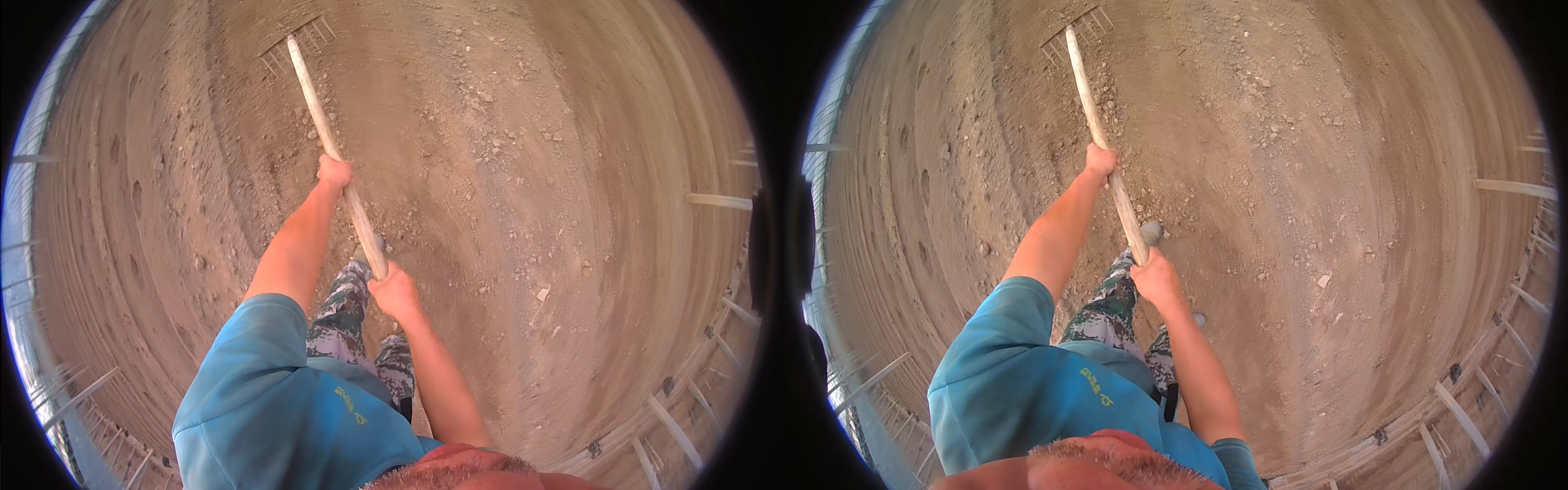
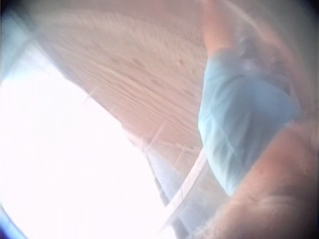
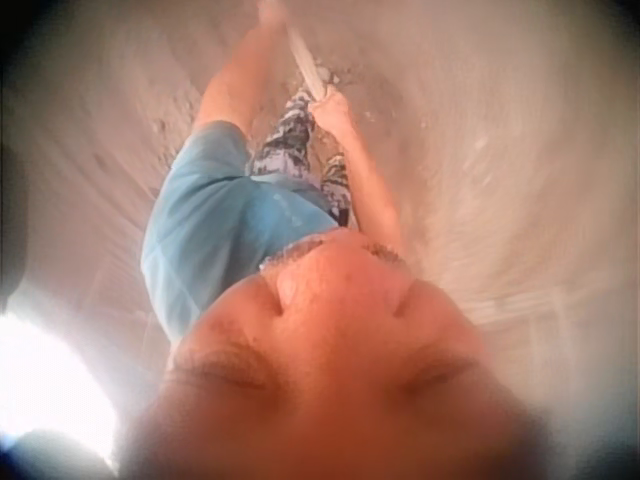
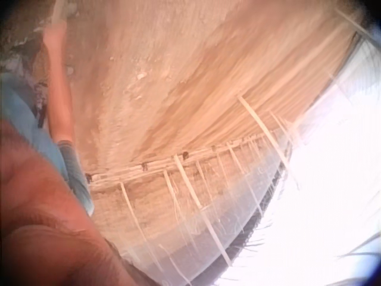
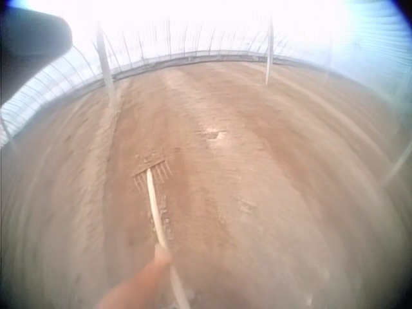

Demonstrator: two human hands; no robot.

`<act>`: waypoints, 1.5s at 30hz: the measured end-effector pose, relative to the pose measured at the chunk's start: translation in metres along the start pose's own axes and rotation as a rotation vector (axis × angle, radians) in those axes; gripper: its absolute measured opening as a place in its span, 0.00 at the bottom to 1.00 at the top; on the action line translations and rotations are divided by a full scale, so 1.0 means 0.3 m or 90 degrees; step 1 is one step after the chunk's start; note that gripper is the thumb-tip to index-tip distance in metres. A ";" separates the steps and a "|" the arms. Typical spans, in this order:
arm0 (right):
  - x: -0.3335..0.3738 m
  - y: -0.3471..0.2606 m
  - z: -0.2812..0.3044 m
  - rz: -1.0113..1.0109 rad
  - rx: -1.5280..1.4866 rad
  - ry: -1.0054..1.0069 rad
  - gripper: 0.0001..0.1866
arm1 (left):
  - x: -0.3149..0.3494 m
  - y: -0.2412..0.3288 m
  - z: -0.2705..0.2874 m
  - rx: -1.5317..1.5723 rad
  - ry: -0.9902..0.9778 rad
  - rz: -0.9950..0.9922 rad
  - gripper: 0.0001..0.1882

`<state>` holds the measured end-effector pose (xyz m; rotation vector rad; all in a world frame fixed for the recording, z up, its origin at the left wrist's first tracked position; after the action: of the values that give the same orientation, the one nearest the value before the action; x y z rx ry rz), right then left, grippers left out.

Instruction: The person uses a rake to level and smooth a circular patch of soil inside a fenced enclosure. The person repeatedly pulls the rake across the ground, breaking up clumps and evening the surface.

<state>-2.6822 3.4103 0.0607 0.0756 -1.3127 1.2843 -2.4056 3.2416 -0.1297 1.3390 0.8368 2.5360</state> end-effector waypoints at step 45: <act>2.179 1.755 -0.797 -0.327 0.139 -0.054 0.23 | 1.574 -2.194 0.074 -0.238 -0.109 0.271 0.37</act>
<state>-3.0718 4.1873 0.1391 0.5893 -1.1202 0.9804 -2.7443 3.9779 -0.1394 1.7054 0.0352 2.6339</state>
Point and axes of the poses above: each hand's wrist, its own x-axis away from the middle knuckle, its own z-axis out of the back of the hand, y = z × x, the point moved 4 cm from there along -x, towards the middle knuckle, and after that the axes turned 7 degrees about z, right-handed, at the moved point
